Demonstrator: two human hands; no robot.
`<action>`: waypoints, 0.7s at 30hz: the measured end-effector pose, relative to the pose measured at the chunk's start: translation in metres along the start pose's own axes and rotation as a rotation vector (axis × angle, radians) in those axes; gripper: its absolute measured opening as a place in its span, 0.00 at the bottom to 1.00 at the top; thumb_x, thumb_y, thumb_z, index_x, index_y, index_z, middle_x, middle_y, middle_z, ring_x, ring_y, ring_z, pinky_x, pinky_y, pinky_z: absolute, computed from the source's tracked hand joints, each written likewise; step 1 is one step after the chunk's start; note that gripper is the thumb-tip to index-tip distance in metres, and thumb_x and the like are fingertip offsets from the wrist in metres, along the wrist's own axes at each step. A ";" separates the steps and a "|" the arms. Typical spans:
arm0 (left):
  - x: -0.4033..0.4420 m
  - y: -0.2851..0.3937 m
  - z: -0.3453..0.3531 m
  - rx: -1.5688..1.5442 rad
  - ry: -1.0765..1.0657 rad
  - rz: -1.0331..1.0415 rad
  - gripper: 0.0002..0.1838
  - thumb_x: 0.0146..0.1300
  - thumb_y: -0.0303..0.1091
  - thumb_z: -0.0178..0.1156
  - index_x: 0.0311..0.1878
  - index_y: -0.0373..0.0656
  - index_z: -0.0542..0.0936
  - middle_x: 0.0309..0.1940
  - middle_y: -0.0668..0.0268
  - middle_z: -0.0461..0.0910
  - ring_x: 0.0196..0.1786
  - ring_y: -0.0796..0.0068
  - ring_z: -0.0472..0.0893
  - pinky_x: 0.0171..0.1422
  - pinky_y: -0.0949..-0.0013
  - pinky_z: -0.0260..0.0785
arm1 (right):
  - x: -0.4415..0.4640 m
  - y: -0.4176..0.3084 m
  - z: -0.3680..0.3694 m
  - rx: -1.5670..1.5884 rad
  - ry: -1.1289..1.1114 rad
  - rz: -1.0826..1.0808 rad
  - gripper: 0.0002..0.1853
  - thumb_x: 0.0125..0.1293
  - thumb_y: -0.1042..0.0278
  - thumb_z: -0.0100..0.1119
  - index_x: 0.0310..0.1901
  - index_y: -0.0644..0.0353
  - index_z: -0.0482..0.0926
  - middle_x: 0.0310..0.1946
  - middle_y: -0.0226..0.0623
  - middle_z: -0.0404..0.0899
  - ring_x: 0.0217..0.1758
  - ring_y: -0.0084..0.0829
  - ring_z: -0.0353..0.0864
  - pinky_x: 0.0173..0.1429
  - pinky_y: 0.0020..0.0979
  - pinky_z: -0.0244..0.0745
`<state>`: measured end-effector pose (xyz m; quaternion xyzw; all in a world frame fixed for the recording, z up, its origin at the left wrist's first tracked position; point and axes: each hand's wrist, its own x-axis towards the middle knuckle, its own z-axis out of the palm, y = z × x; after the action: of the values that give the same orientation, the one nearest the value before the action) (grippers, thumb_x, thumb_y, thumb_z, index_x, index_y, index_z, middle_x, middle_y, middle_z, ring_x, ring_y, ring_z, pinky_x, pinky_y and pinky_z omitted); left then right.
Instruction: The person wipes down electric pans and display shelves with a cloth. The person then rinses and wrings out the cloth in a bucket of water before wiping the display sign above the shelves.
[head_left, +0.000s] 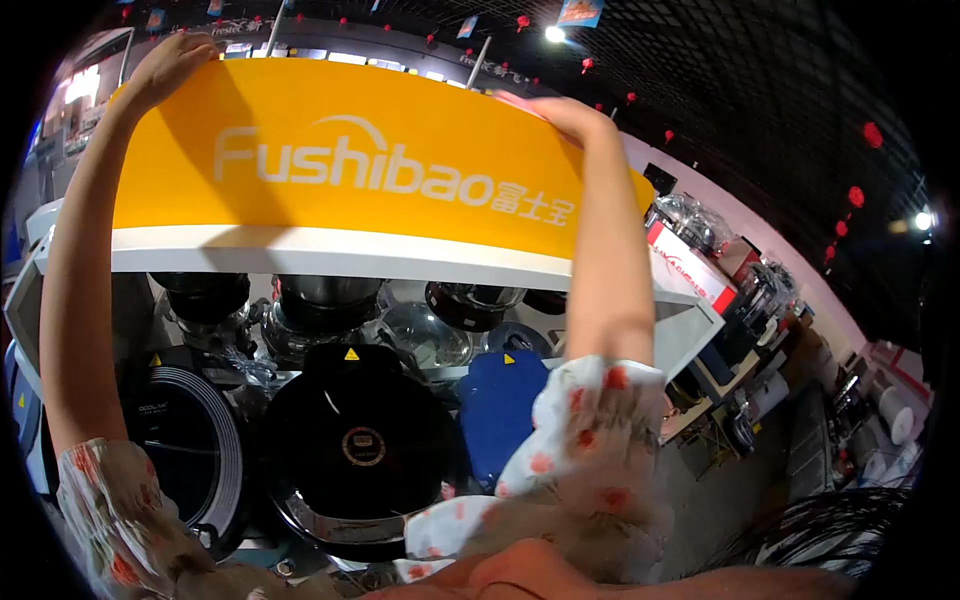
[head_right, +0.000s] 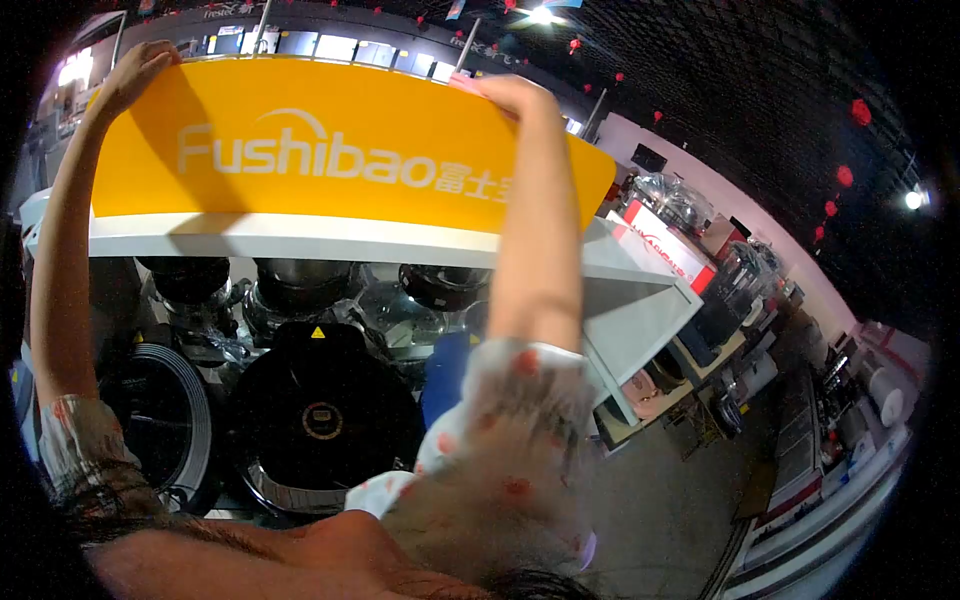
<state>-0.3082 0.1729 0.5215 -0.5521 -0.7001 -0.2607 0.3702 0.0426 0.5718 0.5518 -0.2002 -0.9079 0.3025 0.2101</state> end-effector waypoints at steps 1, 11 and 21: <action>0.003 -0.002 0.000 0.004 -0.019 0.003 0.17 0.66 0.40 0.42 0.37 0.39 0.78 0.31 0.58 0.78 0.34 0.66 0.78 0.42 0.66 0.70 | -0.006 0.023 -0.027 -0.324 0.144 0.117 0.30 0.62 0.39 0.56 0.56 0.55 0.78 0.50 0.31 0.80 0.48 0.20 0.77 0.54 0.25 0.71; 0.042 0.119 0.060 0.246 0.112 -0.161 0.21 0.65 0.49 0.46 0.37 0.40 0.79 0.32 0.50 0.80 0.35 0.51 0.79 0.42 0.55 0.70 | -0.036 -0.061 0.020 -0.502 0.089 0.093 0.20 0.62 0.48 0.52 0.52 0.46 0.80 0.47 0.31 0.80 0.46 0.21 0.76 0.52 0.30 0.69; 0.038 0.107 0.063 0.225 0.171 -0.215 0.23 0.66 0.50 0.43 0.32 0.39 0.78 0.28 0.52 0.80 0.32 0.52 0.79 0.40 0.58 0.70 | -0.005 0.126 -0.131 -0.018 -0.131 0.104 0.29 0.64 0.38 0.53 0.58 0.50 0.75 0.55 0.32 0.77 0.52 0.21 0.75 0.58 0.25 0.67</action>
<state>-0.2238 0.2706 0.5107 -0.4050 -0.7459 -0.2646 0.4579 0.1420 0.7226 0.5662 -0.2289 -0.9107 0.3173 0.1325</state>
